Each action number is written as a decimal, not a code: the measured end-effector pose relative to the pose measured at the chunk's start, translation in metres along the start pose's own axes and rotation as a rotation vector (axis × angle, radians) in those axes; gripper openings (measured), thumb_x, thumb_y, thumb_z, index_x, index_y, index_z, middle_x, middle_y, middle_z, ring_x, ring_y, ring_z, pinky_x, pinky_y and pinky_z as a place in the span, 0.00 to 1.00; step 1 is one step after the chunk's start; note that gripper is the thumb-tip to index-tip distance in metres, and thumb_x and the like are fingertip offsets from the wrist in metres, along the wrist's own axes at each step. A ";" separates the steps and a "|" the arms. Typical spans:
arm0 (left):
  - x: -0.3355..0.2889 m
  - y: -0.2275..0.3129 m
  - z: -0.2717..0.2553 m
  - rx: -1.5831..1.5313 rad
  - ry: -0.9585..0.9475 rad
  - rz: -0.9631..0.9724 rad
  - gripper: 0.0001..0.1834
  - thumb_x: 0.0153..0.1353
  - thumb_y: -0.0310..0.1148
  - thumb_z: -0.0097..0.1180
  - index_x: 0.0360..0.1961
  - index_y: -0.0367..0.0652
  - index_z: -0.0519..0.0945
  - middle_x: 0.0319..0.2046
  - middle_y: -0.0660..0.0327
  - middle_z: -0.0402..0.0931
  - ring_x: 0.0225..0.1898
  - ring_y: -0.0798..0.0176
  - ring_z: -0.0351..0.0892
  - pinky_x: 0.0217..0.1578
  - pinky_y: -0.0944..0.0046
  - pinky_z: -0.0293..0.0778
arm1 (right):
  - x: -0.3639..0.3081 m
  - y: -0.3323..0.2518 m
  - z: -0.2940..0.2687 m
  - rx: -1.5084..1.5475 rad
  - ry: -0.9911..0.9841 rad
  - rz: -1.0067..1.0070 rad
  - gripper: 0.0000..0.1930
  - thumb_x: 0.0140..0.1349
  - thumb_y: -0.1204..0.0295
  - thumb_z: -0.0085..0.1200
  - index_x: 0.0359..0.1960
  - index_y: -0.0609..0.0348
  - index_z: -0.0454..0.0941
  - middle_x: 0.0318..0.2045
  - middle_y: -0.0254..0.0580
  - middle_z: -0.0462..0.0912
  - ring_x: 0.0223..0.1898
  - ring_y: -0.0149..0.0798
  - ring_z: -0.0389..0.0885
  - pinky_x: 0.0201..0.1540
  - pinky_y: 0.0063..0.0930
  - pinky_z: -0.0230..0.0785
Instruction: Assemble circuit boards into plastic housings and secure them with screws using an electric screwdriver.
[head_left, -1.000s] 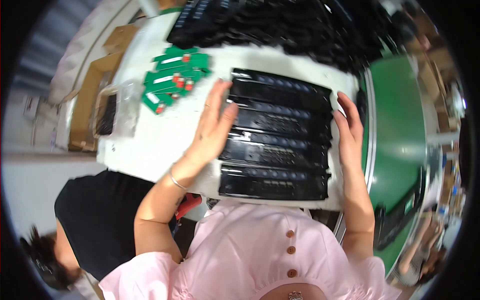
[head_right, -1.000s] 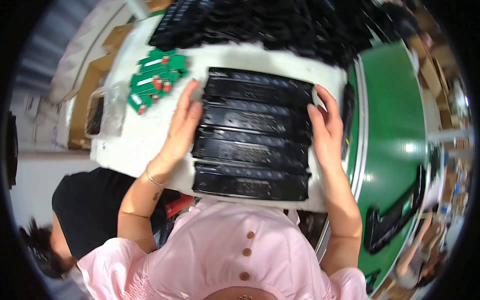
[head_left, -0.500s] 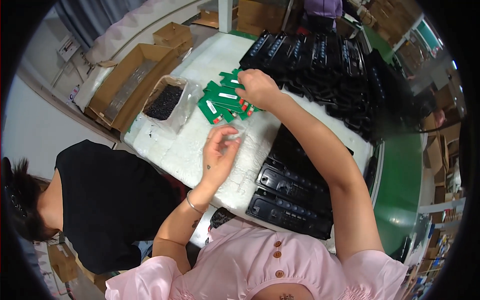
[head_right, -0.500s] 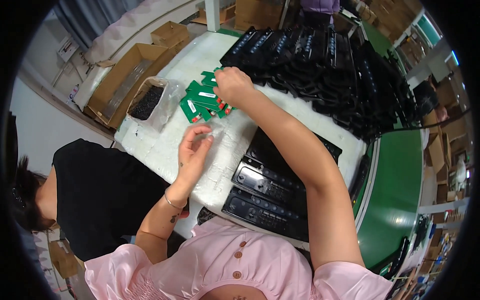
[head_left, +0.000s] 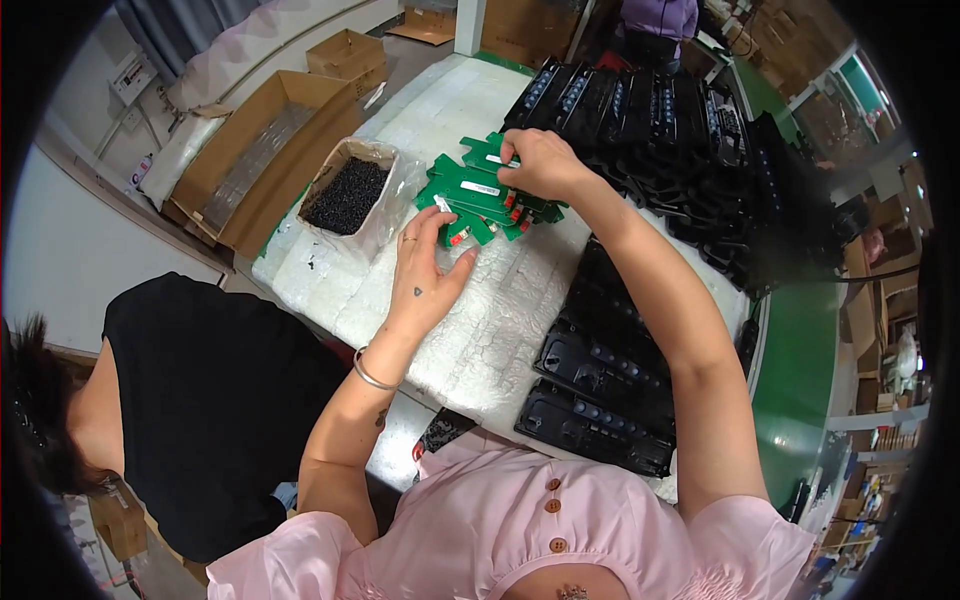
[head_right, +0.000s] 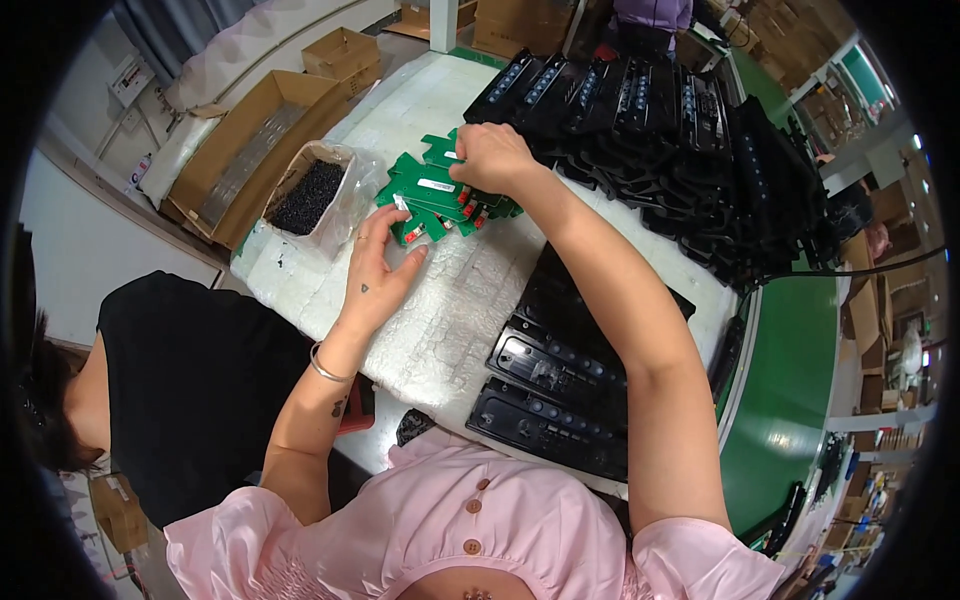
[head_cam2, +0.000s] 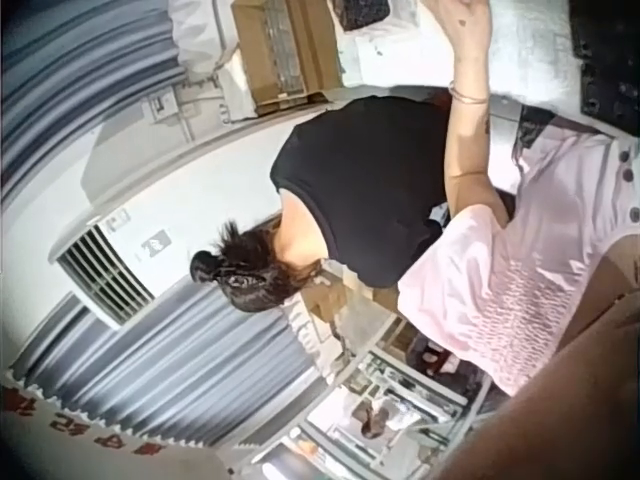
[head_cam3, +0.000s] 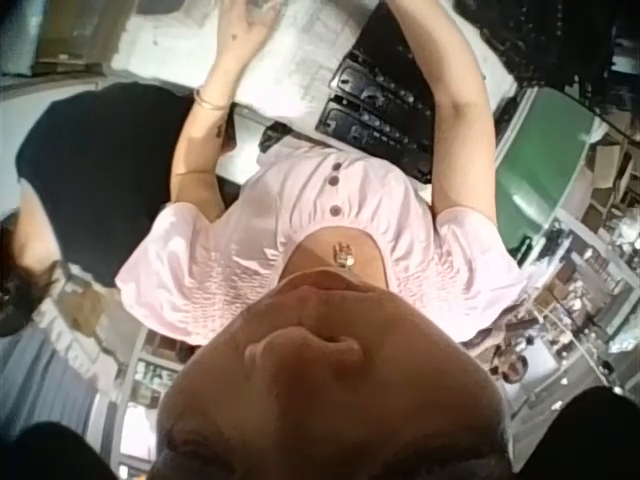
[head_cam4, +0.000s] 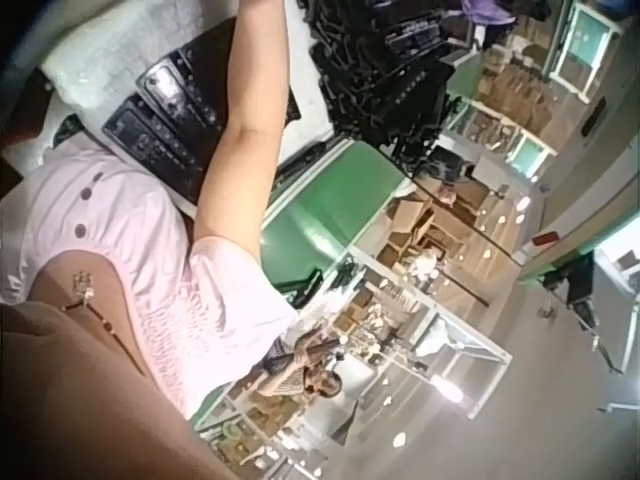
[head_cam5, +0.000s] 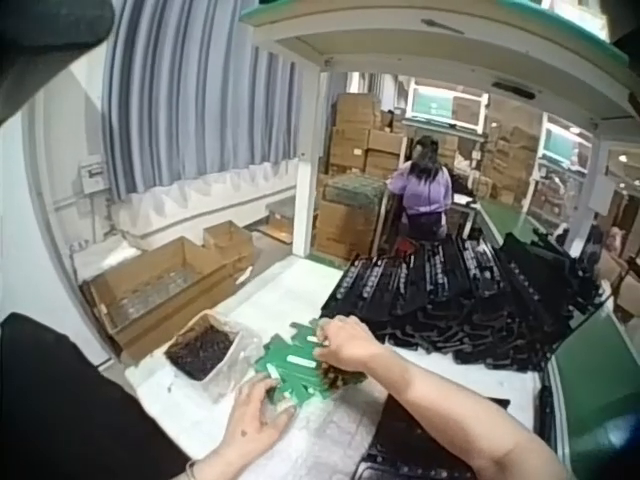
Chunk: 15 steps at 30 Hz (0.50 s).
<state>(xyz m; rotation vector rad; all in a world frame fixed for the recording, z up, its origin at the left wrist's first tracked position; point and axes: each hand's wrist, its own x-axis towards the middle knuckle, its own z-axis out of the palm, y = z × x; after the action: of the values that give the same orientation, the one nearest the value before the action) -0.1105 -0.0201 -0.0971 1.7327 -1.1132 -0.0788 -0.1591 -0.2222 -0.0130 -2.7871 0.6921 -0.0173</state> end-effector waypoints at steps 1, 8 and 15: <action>-0.002 0.000 0.001 0.013 0.002 -0.001 0.24 0.47 0.30 0.60 0.46 0.39 0.69 0.51 0.45 0.63 0.54 0.45 0.61 0.54 0.55 0.58 | 0.000 0.001 0.005 -0.003 0.001 -0.004 0.12 0.45 0.64 0.58 0.29 0.55 0.73 0.34 0.45 0.78 0.43 0.45 0.75 0.44 0.37 0.68; 0.000 -0.001 -0.001 0.000 -0.019 -0.009 0.21 0.46 0.30 0.60 0.44 0.41 0.71 0.51 0.46 0.63 0.54 0.45 0.61 0.54 0.55 0.59 | 0.002 0.003 0.002 0.002 0.034 0.035 0.13 0.43 0.67 0.60 0.29 0.55 0.73 0.34 0.45 0.77 0.43 0.46 0.75 0.43 0.39 0.67; 0.000 0.000 -0.003 -0.054 0.002 -0.033 0.20 0.47 0.30 0.60 0.43 0.41 0.72 0.51 0.47 0.63 0.53 0.45 0.63 0.53 0.56 0.60 | -0.007 -0.007 0.014 -0.156 0.259 -0.093 0.15 0.45 0.66 0.58 0.32 0.59 0.71 0.33 0.47 0.76 0.39 0.48 0.76 0.43 0.37 0.67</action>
<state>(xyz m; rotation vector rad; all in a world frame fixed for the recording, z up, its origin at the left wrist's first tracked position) -0.1088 -0.0181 -0.0952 1.7028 -1.0719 -0.1264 -0.1607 -0.2092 -0.0240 -2.9969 0.6458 -0.3628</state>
